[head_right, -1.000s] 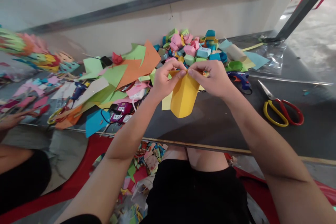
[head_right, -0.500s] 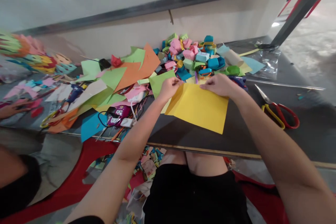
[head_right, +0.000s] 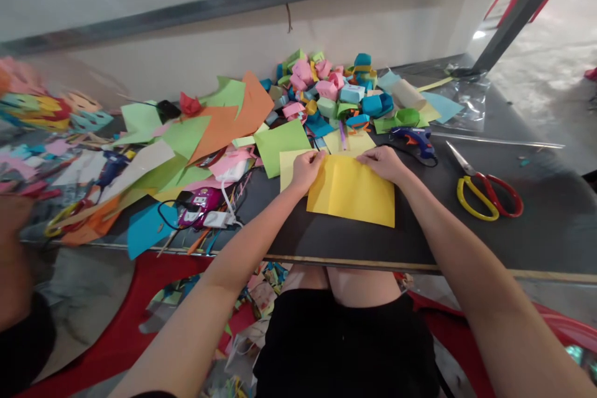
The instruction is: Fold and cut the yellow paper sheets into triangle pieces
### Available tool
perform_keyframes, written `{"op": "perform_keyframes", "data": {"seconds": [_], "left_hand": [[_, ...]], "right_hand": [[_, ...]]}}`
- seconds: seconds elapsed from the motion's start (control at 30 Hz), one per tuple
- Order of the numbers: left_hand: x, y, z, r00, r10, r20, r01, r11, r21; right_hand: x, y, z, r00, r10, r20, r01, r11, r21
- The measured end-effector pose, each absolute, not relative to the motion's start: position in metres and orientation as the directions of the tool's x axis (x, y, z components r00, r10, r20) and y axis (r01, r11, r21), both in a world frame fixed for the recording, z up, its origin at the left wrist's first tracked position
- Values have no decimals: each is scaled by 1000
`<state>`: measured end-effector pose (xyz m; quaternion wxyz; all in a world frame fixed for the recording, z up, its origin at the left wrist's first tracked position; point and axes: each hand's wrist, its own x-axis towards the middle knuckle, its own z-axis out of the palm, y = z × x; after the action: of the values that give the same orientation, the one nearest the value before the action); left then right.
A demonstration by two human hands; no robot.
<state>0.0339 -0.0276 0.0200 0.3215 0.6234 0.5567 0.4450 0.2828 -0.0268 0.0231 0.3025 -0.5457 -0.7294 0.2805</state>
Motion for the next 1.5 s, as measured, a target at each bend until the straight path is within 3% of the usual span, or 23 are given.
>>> {"op": "perform_keyframes", "data": {"seconds": [0.13, 0.73, 1.2, 1.4, 1.5], "left_hand": [[37, -32, 18, -54, 967, 247, 370, -211, 905], [43, -37, 23, -113, 974, 198, 349, -148, 925], [42, -34, 13, -146, 951, 271, 367, -202, 908], [34, -39, 20, -152, 940, 305, 350, -237, 906], [24, -39, 24, -210, 911, 355, 372, -261, 890]], "right_hand": [[282, -27, 22, -203, 972, 116, 605, 218, -766], [281, -31, 25, -212, 967, 140, 596, 242, -766], [276, -38, 28, -153, 973, 175, 605, 232, -761], [286, -46, 38, -80, 988, 132, 497, 154, -854], [292, -47, 41, 16, 998, 62, 340, 53, -939]]}}
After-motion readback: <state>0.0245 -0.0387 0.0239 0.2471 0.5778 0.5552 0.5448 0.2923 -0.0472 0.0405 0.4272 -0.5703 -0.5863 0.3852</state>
